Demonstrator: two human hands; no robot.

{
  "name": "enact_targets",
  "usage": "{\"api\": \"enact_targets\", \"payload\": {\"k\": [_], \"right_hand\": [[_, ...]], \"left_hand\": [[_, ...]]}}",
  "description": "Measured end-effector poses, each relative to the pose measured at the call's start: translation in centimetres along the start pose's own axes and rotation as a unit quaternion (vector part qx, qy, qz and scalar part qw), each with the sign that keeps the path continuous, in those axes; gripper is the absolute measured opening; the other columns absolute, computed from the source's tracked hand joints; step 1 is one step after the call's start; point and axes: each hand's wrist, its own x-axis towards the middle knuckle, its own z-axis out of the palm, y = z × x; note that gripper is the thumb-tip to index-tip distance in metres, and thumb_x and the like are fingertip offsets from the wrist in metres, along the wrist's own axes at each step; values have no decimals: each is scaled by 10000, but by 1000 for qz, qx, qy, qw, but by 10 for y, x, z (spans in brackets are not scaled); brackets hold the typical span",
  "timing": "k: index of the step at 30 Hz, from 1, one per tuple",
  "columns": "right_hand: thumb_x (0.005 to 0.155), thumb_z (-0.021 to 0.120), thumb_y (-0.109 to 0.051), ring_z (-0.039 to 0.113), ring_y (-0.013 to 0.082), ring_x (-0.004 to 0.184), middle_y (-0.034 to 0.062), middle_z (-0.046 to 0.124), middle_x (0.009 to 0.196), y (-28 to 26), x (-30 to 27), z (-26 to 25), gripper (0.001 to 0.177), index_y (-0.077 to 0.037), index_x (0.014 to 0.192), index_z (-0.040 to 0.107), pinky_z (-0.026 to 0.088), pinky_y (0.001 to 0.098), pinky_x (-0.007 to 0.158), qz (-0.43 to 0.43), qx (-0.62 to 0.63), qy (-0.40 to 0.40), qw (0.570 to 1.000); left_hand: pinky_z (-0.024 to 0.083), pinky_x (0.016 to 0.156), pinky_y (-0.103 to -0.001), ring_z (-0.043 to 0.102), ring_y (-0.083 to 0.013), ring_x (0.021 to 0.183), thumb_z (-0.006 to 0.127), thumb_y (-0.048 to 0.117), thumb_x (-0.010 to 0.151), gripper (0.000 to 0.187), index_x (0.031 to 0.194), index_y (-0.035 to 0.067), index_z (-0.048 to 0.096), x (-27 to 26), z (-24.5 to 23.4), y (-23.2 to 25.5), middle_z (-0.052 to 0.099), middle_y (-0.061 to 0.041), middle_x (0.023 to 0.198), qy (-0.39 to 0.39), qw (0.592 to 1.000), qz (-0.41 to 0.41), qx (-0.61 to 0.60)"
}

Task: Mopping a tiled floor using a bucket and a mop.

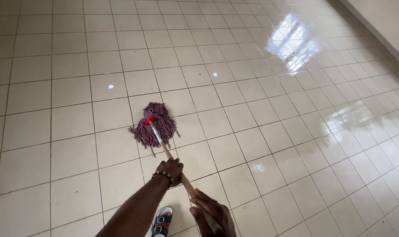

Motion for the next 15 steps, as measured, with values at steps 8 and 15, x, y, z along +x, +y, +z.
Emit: {"api": "enact_targets", "payload": {"k": [8,15], "right_hand": [[840,792,-123,808,252,1033,187,806,1061,11,-69,-54,270,-21,1089,790,611,392,930,42,-71,-13,997],[816,822,-149,760,140,652,103,817,762,68,-161,-137,343,-47,1144,810,672,339,634,18,-49,3,999]], "left_hand": [[513,944,-460,669,-306,1026,602,612,937,535,894,98,745,-61,15,67,725,-110,947,-5,995,102,6],[567,746,-500,695,-346,731,526,636,995,652,725,77,726,-136,41,147,691,-151,723,14,977,172,-122]]}}
